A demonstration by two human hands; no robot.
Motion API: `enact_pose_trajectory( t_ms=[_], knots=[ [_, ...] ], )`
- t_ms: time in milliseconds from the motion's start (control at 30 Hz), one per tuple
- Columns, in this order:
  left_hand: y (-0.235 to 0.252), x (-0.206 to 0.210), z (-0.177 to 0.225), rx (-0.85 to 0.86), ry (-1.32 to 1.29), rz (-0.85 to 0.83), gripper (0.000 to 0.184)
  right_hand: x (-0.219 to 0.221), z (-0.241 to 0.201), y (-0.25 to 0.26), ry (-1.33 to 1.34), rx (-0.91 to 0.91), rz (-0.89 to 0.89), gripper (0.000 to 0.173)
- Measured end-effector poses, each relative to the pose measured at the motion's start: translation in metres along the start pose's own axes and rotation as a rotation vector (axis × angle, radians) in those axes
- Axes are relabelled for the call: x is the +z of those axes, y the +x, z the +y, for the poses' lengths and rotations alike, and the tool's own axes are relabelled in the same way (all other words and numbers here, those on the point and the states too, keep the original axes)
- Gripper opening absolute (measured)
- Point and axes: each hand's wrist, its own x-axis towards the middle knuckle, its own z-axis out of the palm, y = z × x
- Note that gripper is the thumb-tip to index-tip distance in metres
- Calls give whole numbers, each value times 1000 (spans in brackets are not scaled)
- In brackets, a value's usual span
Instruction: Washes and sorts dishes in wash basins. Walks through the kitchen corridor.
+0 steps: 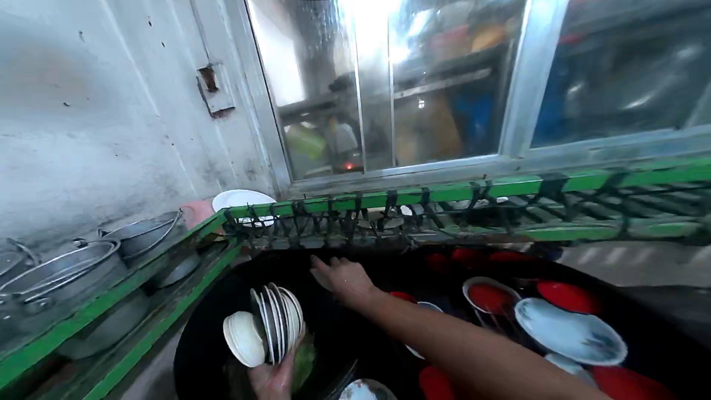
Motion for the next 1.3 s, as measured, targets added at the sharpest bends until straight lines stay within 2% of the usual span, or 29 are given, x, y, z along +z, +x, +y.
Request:
enact_pose_trajectory(
  t_ms=[33,100,333,433,500,567,667,767,833,933,1133,1233,1300],
  knots=[
    [-3,2,-4,-5,-3,14,64,-6,2,-2,76,85,-64,67],
    [-10,7,-13,-4,16,30,64,-9,6,-9,211,186,-136,75],
    [-28,28,-44,69,195,80,53,9,5,-35,434,215,-167,44],
    [-33,35,-51,62,201,109,53,10,9,-45,485,212,-117,56],
    [-36,38,-52,69,227,110,54,13,18,-47,530,158,-118,68],
    [-38,37,-49,59,257,82,56,15,30,-49,614,85,-139,71],
    [-43,40,-43,38,283,45,56,18,42,-54,798,90,-250,66],
    [-54,48,-42,29,293,39,58,27,36,-56,980,304,-332,53],
    [-60,52,-43,52,301,61,58,35,25,-53,995,382,-312,57],
    [-60,48,-37,105,272,58,57,27,4,-45,878,442,-278,49],
    [-55,28,-17,218,164,-1,44,-4,-36,-42,615,334,-234,48],
    [-63,24,-6,240,176,-14,48,3,-34,-40,699,341,-282,48],
    [-70,21,7,212,177,-97,56,16,-21,-37,830,387,-271,47]
  ],
)
